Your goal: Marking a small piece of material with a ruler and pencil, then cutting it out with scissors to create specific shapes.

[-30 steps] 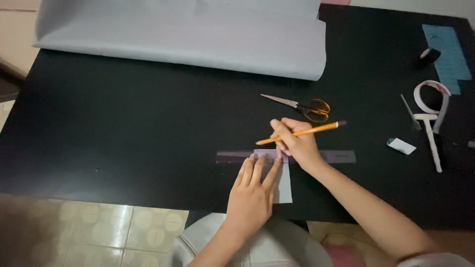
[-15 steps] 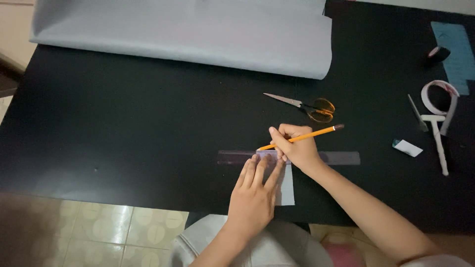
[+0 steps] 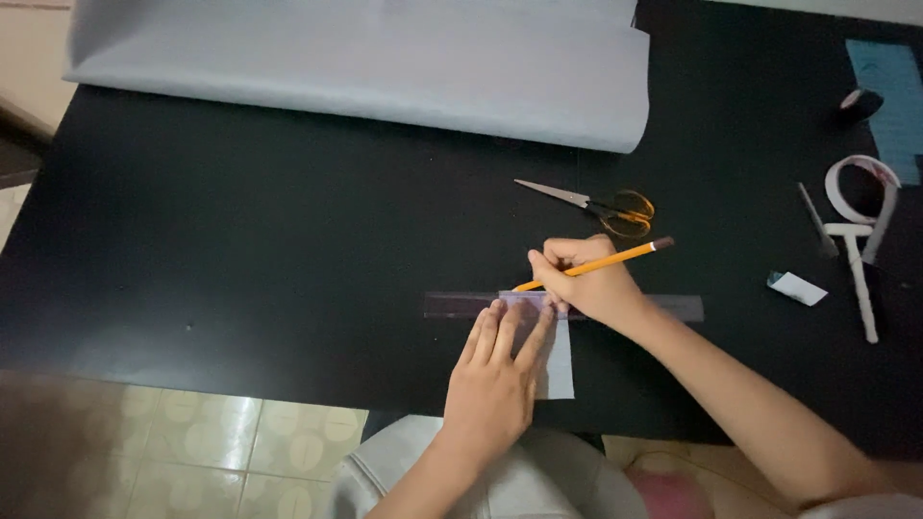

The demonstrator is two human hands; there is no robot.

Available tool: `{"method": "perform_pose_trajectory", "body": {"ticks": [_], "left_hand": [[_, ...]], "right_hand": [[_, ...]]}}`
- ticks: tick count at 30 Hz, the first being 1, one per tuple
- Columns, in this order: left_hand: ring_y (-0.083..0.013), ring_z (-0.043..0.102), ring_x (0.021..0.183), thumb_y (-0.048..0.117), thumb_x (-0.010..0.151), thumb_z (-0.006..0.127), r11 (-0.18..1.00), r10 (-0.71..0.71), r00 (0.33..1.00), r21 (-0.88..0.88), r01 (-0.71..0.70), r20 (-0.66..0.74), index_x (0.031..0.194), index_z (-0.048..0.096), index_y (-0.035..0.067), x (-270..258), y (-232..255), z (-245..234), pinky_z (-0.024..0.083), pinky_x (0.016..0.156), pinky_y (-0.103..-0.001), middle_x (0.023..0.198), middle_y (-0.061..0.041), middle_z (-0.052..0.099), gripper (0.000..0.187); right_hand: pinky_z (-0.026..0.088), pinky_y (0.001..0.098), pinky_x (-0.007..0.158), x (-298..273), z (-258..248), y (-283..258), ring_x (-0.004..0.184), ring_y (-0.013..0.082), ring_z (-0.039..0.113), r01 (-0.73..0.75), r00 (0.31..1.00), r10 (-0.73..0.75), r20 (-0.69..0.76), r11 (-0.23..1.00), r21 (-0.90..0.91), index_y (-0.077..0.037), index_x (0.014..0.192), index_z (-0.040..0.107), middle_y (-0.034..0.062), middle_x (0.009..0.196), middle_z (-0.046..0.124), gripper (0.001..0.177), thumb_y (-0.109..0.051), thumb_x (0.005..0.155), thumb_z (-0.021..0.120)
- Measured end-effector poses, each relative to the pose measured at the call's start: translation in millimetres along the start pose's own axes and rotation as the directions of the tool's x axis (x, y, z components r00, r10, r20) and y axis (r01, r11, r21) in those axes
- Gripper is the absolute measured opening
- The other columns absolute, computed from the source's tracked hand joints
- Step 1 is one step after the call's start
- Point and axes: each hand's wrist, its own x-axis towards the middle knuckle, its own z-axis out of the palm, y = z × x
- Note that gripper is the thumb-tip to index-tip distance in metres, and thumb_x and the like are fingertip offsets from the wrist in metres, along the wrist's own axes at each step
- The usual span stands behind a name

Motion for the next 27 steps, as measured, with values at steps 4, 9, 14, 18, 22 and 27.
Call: {"method": "perform_pose_trajectory", "body": {"ticks": [4,9,14,18,22,27], "left_hand": [[-0.0474,0.040,0.141,0.023,0.096,0.052,1.000,-0.001,0.999,-0.008,0.001,-0.047,0.161,0.035,0.012,-1,0,5,0.026,0.123,-0.052,0.150,-0.025,0.046,0.068],[-0.0476,0.037,0.143,0.024,0.094,0.053,0.999,-0.004,1.000,-0.040,0.004,-0.004,0.163,0.031,0.012,-1,-1,2,0.025,0.123,-0.053,0.152,-0.026,0.043,0.073],[-0.0466,0.039,0.142,0.023,0.096,0.051,1.000,-0.001,0.999,-0.002,0.000,-0.033,0.161,0.034,0.011,-1,1,4,0.026,0.123,-0.052,0.151,-0.025,0.045,0.068],[-0.0466,0.039,0.142,0.023,0.096,0.051,1.000,-0.006,1.000,0.016,0.007,-0.029,0.162,0.034,0.012,-2,1,5,0.026,0.123,-0.052,0.151,-0.025,0.046,0.069],[-0.0455,0.037,0.144,0.023,0.093,0.052,1.000,-0.004,1.000,0.018,0.005,-0.020,0.163,0.032,0.012,-2,0,7,0.024,0.124,-0.051,0.153,-0.023,0.043,0.073],[-0.0455,0.039,0.142,0.025,0.099,0.048,1.000,-0.010,1.000,-0.001,0.010,-0.007,0.163,0.033,0.013,-1,0,3,0.025,0.123,-0.051,0.152,-0.023,0.045,0.066]], "right_hand": [[0.057,0.0220,0.056,-5,-13,3,0.047,0.0089,0.064,0.024,1.000,-0.023,0.010,0.992,-0.123,-0.012,0.064,0.057,0.0006,0.052,0.058,0.036,-0.012,0.099,0.061],[0.070,0.0255,0.060,-11,-23,7,0.046,0.0082,0.067,-0.064,0.998,0.066,0.016,0.989,-0.136,-0.013,0.064,0.055,0.0002,0.052,0.058,0.035,-0.013,0.099,0.062],[0.071,0.0270,0.062,-18,-32,13,0.044,0.0090,0.065,-0.110,0.994,0.108,-0.021,0.991,-0.082,-0.012,0.061,0.051,0.0028,0.048,0.056,0.038,-0.011,0.097,0.062],[0.074,0.0321,0.065,-21,-36,16,0.042,0.0077,0.061,-0.153,0.987,0.151,-0.046,0.987,-0.040,-0.011,0.060,0.049,0.0033,0.047,0.054,0.039,-0.009,0.096,0.062],[0.075,0.0357,0.068,-21,-37,28,0.042,0.0083,0.062,-0.158,0.987,0.156,-0.048,0.987,-0.042,-0.012,0.061,0.051,0.0036,0.049,0.055,0.035,-0.006,0.093,0.064],[0.075,0.0372,0.070,-23,-38,23,0.042,0.0101,0.063,-0.252,0.965,0.252,-0.071,0.968,0.013,-0.010,0.060,0.051,0.0045,0.050,0.055,0.036,-0.003,0.092,0.064]]}}
